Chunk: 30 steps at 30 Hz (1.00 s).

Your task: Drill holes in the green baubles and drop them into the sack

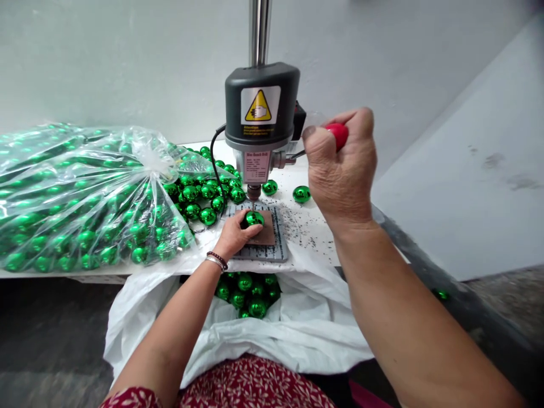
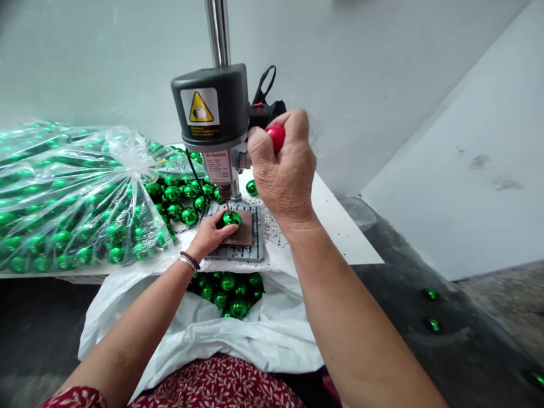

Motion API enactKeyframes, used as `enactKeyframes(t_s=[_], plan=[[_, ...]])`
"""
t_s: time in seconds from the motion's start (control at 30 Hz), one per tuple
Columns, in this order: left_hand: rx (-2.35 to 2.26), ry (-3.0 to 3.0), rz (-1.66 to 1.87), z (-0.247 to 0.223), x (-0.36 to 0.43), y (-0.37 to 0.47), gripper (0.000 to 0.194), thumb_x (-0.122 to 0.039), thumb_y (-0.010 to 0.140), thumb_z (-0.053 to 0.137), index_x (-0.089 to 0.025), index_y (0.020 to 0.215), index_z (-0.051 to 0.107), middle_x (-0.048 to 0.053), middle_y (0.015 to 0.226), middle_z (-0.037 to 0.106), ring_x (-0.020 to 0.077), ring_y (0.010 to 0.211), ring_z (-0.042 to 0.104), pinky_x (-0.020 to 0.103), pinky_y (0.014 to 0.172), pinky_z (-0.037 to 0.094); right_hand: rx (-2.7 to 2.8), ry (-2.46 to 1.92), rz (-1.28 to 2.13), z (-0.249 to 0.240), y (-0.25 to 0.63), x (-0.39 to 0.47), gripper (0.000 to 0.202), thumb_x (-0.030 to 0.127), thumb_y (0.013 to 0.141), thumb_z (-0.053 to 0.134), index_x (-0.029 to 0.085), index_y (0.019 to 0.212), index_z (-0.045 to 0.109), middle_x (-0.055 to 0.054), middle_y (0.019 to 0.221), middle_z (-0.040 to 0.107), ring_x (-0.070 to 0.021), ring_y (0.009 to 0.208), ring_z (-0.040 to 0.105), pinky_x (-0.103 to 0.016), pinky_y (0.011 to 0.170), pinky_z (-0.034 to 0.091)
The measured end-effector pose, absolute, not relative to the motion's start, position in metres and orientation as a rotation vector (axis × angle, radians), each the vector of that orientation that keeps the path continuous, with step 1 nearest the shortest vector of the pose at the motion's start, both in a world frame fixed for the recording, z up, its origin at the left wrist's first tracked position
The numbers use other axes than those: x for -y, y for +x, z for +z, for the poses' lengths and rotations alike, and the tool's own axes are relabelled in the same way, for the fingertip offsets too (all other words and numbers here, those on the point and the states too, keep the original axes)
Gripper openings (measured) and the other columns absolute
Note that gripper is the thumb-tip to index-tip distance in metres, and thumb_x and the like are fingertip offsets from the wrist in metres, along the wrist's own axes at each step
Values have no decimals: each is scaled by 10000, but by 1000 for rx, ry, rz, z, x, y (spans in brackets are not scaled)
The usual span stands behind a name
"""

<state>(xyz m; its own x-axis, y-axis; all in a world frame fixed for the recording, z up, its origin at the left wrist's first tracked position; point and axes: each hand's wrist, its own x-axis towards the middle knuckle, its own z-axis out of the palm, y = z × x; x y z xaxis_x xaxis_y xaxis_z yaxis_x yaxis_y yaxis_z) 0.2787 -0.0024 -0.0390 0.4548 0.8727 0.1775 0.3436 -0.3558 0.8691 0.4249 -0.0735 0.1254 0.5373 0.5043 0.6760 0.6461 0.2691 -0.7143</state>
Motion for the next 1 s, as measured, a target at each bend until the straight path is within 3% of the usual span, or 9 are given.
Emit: enactKeyframes(t_s=[0.2, 0.67, 1.0], plan=[[-1024, 1960, 865, -45, -2, 278, 383, -321, 730, 745, -171, 1079, 698, 21, 952, 711, 196, 904, 628, 296, 872, 485, 1104, -1315, -221, 117, 428, 73, 167, 263, 841, 568, 176, 828, 426, 58, 752, 435, -30, 690, 398, -240, 792, 458], [-965, 1989, 891, -42, -1, 277, 242, -315, 735, 736, -175, 928, 694, 13, 856, 668, 185, 836, 590, 274, 793, 466, 1107, -1370, -324, 107, 424, 82, 146, 281, 805, 537, 196, 780, 421, 59, 652, 428, -46, 603, 364, -222, 610, 361], [-964, 2000, 865, -42, -1, 276, 204, -327, 745, 722, -173, 872, 679, 0, 802, 640, 173, 798, 567, 260, 746, 448, 1087, -1396, -373, 88, 420, 88, 125, 313, 840, 496, 222, 792, 426, 43, 682, 461, -72, 607, 437, -254, 636, 421]])
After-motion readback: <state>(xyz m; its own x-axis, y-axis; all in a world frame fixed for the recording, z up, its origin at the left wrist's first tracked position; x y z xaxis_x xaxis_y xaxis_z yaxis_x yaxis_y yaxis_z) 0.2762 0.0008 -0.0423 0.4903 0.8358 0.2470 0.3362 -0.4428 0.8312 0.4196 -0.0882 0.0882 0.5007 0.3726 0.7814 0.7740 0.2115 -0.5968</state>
